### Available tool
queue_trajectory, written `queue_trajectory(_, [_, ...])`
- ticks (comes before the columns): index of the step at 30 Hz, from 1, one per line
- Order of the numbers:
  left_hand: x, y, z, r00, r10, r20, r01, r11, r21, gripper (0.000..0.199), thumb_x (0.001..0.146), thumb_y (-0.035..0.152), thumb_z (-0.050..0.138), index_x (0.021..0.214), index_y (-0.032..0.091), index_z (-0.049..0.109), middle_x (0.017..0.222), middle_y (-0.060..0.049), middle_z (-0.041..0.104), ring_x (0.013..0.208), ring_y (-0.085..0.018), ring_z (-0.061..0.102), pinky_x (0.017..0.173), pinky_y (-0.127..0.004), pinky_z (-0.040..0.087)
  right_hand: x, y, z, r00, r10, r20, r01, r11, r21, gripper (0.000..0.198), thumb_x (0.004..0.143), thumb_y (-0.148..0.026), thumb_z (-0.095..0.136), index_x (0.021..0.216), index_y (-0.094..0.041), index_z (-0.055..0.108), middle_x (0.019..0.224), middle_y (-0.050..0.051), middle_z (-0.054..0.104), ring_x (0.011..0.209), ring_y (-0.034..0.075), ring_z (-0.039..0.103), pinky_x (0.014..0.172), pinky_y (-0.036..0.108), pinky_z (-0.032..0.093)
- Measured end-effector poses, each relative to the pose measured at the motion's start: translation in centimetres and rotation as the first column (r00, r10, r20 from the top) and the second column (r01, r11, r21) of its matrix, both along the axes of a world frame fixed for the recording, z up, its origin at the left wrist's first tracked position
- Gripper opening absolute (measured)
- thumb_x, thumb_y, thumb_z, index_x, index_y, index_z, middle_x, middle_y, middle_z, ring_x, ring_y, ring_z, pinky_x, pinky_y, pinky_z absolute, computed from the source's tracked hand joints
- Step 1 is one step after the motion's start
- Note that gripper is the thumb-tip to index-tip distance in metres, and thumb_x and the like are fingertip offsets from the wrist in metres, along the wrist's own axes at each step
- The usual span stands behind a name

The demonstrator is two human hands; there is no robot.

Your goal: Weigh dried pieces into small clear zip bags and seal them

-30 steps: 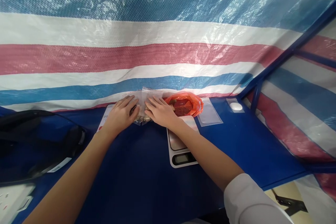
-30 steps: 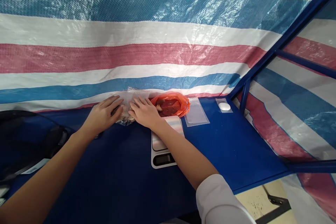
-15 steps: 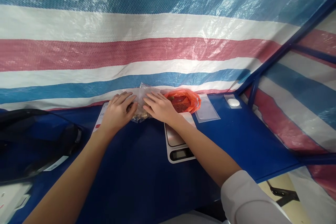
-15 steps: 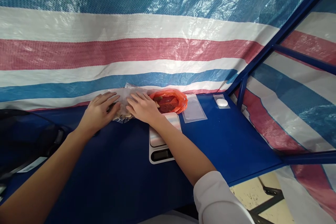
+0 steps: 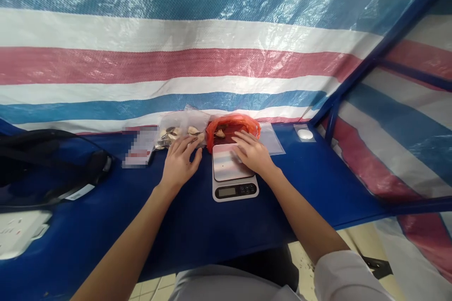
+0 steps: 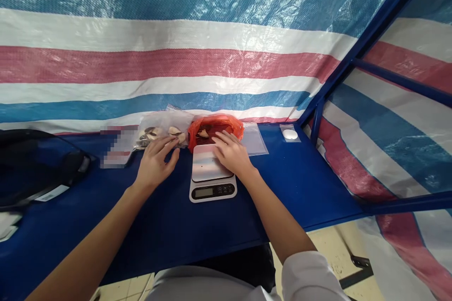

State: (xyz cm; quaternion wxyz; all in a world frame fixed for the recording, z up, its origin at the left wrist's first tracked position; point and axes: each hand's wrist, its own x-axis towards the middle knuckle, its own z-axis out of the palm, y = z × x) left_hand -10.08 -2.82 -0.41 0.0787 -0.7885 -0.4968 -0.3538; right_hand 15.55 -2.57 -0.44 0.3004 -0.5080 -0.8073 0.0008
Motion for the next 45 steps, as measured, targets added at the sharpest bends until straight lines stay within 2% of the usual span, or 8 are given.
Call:
queue_trajectory(6, [1.2,-1.8,-1.9,0.999,-0.011,-0.035,0.01,0.999,-0.047,0.033,0.099,0.032,0.047,0.117,0.02,0.072,0.124,-0.013,0.072,0.122,-0.029,0.063,0.108,-0.047,0.048,5.6,-2.3,-2.3,0.991,-0.132,-0.003,0.132,0.989,-0.069,0.038,0.103,-0.035,0.044,0.129,-0.024,0.07,0.139,0.005,0.067,0.137,0.024,0.056,0.113,0.04,0.05])
queue_trajectory(11, [1.1,-2.1,-3.2,0.994,-0.024,-0.109,0.013,0.995,-0.101,0.038,0.099,0.035,0.045,0.124,0.021,0.07,0.133,-0.013,0.069,0.129,-0.03,0.06,0.115,-0.05,0.043,7.6,-2.7,-3.7,0.978,-0.169,0.121,0.184,0.975,-0.126,0.042,0.101,-0.036,0.047,0.139,-0.025,0.063,0.147,0.007,0.06,0.143,0.028,0.049,0.117,0.048,0.045])
queue_trajectory(15, [0.8,-2.4,-4.0,0.979,-0.015,-0.201,-0.025,0.98,-0.196,0.046,0.099,0.038,0.043,0.133,0.018,0.067,0.146,-0.015,0.059,0.14,-0.035,0.051,0.12,-0.056,0.035,7.9,-2.8,-4.5,0.969,-0.154,0.195,0.189,0.967,-0.173,0.047,0.102,-0.038,0.047,0.144,-0.021,0.058,0.153,0.009,0.054,0.147,0.031,0.043,0.123,0.054,0.034])
queue_trajectory(20, [0.6,-2.6,-4.4,0.96,0.008,-0.279,-0.091,0.954,-0.287,0.053,0.1,0.042,0.039,0.142,0.018,0.06,0.154,-0.015,0.051,0.145,-0.037,0.044,0.12,-0.061,0.031,7.7,-2.8,-4.8,0.964,-0.157,0.212,0.199,0.961,-0.194,0.048,0.103,-0.039,0.043,0.147,-0.023,0.056,0.156,0.009,0.05,0.149,0.031,0.04,0.123,0.056,0.032])
queue_trajectory(27, [0.6,-2.5,-4.8,0.969,0.02,-0.246,-0.091,0.956,-0.28,0.052,0.098,0.042,0.042,0.145,0.027,0.057,0.156,-0.009,0.05,0.146,-0.035,0.043,0.12,-0.059,0.032,7.7,-2.9,-4.8,0.967,-0.158,0.202,0.197,0.961,-0.193,0.048,0.104,-0.04,0.043,0.147,-0.024,0.055,0.156,0.009,0.05,0.149,0.03,0.04,0.123,0.056,0.031])
queue_trajectory(33, [0.6,-2.4,-4.8,0.97,0.008,-0.245,-0.084,0.95,-0.3,0.054,0.099,0.044,0.039,0.145,0.022,0.058,0.156,-0.013,0.048,0.146,-0.037,0.042,0.119,-0.061,0.032,7.6,-2.9,-4.6,0.967,-0.163,0.196,0.204,0.956,-0.212,0.048,0.103,-0.039,0.043,0.146,-0.022,0.056,0.156,0.009,0.05,0.149,0.031,0.04,0.124,0.055,0.03])
queue_trajectory(45, [0.7,-2.5,-4.7,0.973,0.021,-0.23,-0.091,0.95,-0.297,0.051,0.098,0.042,0.043,0.145,0.027,0.057,0.156,-0.009,0.05,0.147,-0.035,0.042,0.121,-0.058,0.031,7.6,-2.9,-4.4,0.964,-0.164,0.208,0.209,0.953,-0.22,0.049,0.104,-0.039,0.044,0.147,-0.02,0.055,0.156,0.009,0.049,0.149,0.032,0.04,0.124,0.054,0.03])
